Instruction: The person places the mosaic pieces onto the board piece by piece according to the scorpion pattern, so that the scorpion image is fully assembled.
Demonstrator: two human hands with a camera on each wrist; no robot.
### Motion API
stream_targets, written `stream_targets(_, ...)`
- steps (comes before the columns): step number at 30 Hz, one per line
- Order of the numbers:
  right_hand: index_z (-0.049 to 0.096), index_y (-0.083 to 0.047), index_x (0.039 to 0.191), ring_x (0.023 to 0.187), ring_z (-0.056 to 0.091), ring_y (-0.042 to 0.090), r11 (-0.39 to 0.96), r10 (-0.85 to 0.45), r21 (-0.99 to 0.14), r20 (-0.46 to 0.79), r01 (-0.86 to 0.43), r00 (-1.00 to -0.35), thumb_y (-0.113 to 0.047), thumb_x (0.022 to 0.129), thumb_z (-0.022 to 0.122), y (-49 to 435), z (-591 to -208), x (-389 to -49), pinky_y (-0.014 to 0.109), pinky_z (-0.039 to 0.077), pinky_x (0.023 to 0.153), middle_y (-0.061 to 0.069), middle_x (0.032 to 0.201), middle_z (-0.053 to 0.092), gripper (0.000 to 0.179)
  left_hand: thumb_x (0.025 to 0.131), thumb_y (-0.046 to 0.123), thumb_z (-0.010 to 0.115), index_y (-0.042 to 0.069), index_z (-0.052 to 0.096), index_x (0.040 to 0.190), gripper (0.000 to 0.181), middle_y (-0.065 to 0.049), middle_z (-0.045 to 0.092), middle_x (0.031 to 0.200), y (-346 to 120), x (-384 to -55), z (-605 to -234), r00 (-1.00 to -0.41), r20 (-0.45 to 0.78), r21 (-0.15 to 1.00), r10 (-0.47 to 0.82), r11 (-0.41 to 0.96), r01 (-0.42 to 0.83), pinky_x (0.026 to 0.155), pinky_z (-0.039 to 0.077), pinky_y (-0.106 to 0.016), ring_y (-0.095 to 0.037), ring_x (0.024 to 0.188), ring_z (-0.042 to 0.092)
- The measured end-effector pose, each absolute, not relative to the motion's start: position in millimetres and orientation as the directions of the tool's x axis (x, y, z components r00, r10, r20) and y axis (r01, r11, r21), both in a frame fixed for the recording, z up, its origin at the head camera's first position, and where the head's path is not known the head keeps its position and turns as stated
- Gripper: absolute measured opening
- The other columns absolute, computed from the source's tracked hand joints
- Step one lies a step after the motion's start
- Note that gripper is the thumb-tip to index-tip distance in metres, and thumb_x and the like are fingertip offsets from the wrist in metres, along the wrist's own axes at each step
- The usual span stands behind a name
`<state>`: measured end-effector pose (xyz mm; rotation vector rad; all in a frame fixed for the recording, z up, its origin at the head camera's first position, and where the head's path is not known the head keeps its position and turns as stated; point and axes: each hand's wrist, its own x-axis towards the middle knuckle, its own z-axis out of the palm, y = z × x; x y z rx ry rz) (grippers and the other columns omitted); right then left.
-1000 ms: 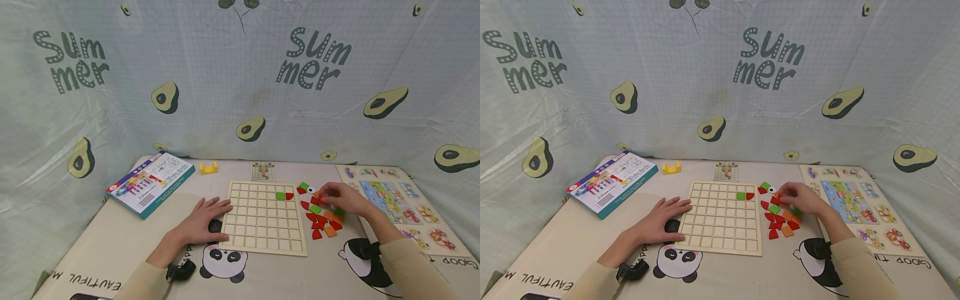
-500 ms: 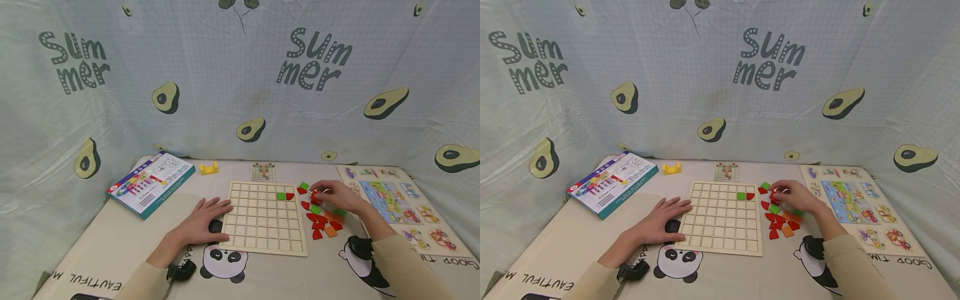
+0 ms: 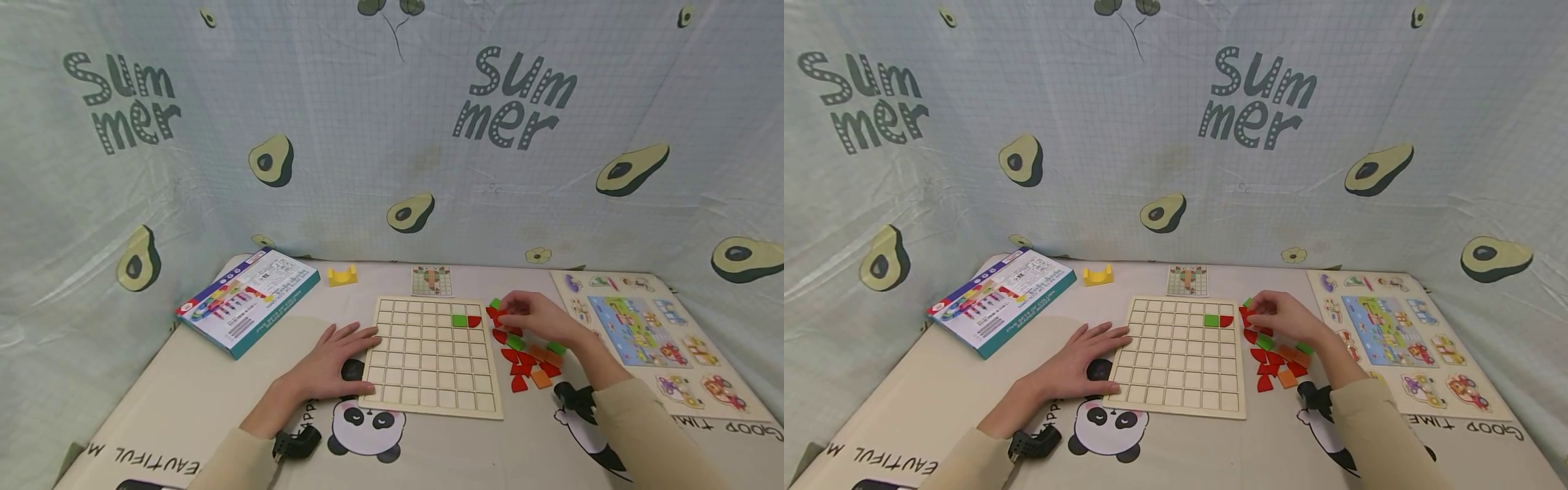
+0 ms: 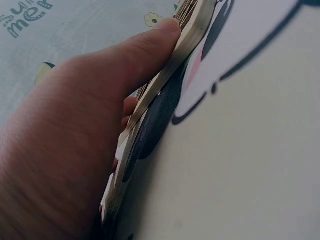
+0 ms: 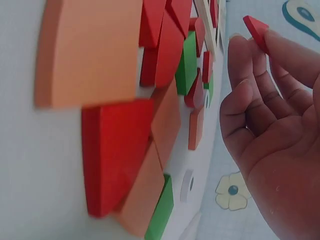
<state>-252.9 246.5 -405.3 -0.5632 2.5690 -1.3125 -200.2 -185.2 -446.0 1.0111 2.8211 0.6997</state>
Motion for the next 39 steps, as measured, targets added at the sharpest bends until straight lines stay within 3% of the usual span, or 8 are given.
stream_targets(5,0.062,0.000,0.105,0.081,0.061,0.027,0.522,-0.412,-0.819,0.002,-0.238,-0.911,-0.014,0.096,0.070,239.1,-405.2,-252.7,0.031,0.052,0.069,0.009,0.090,0.066,0.019,0.084,0.066,0.067,0.022,0.049,0.151,0.083,0.002,0.037,0.160,-185.7,-200.9,-447.5,-0.780,0.094,0.431,0.619,0.681,0.592,0.118,0.006,-0.063,-0.031,0.151,0.021)
stream_targets(9,0.064,0.002,0.113,0.082,0.060,0.027,0.524,-0.416,-0.819,-0.008,-0.232,-0.909,-0.014,0.097,0.069,234.3,-406.1,-254.1,0.030,0.052,0.069,0.009,0.092,0.065,0.023,0.084,0.065,0.067,0.021,0.049,0.152,0.083,0.002,0.037,0.161,-185.9,-201.6,-448.5,-0.776,0.097,0.431,0.623,0.677,0.597,0.118,0.006,-0.063,-0.031,0.151,0.021)
stream_targets(13,0.065,0.002,0.126,0.067,0.052,0.023,0.537,-0.445,-0.809,-0.034,-0.237,-0.895,-0.013,0.099,0.062,231.3,-407.5,-255.9,0.028,0.045,0.057,0.010,0.085,0.059,0.030,0.084,0.065,0.067,0.021,0.048,0.152,0.083,0.002,0.037,0.161,-185.5,-201.3,-448.1,-0.776,0.094,0.435,0.623,0.675,0.595,0.118,0.005,-0.062,-0.031,0.151,0.020)
stream_targets(16,0.067,0.000,0.125,0.056,0.041,0.019,0.531,-0.465,-0.814,-0.046,-0.237,-0.884,-0.012,0.101,0.058,229.7,-407.6,-256.2,0.028,0.039,0.051,0.011,0.086,0.059,0.029,0.084,0.065,0.067,0.021,0.048,0.152,0.083,0.002,0.037,0.161,-185.5,-201.1,-448.0,-0.777,0.094,0.435,0.623,0.676,0.595,0.118,0.005,-0.062,-0.031,0.151,0.020)
stream_targets(23,0.065,0.001,0.117,0.087,0.055,0.024,0.505,-0.473,-0.827,-0.024,-0.248,-0.881,-0.012,0.100,0.060,226.8,-407.8,-256.7,0.032,0.049,0.071,0.010,0.098,0.063,0.022,0.084,0.065,0.068,0.021,0.049,0.151,0.083,0.002,0.036,0.161,-186.2,-201.5,-448.4,-0.776,0.099,0.433,0.623,0.675,0.597,0.118,0.005,-0.062,-0.031,0.151,0.021)
stream_targets(28,0.062,0.002,0.113,0.086,0.060,0.029,0.470,-0.461,-0.856,-0.029,-0.216,-0.887,-0.011,0.098,0.065,223.4,-407.0,-256.2,0.032,0.052,0.072,0.014,0.097,0.065,0.020,0.084,0.064,0.068,0.021,0.049,0.151,0.082,0.002,0.036,0.161,-186.4,-201.1,-447.9,-0.777,0.096,0.434,0.622,0.677,0.595,0.118,0.005,-0.062,-0.031,0.151,0.021)
stream_targets(39,0.065,0.001,0.112,0.086,0.060,0.026,0.512,-0.379,-0.842,-0.045,-0.169,-0.924,-0.018,0.097,0.069,213.2,-410.6,-262.9,0.033,0.053,0.073,0.010,0.098,0.064,0.025,0.084,0.064,0.068,0.022,0.048,0.152,0.082,0.003,0.035,0.161,-186.2,-201.1,-448.8,-0.779,0.086,0.433,0.621,0.681,0.591,0.118,0.004,-0.061,-0.030,0.151,0.019)
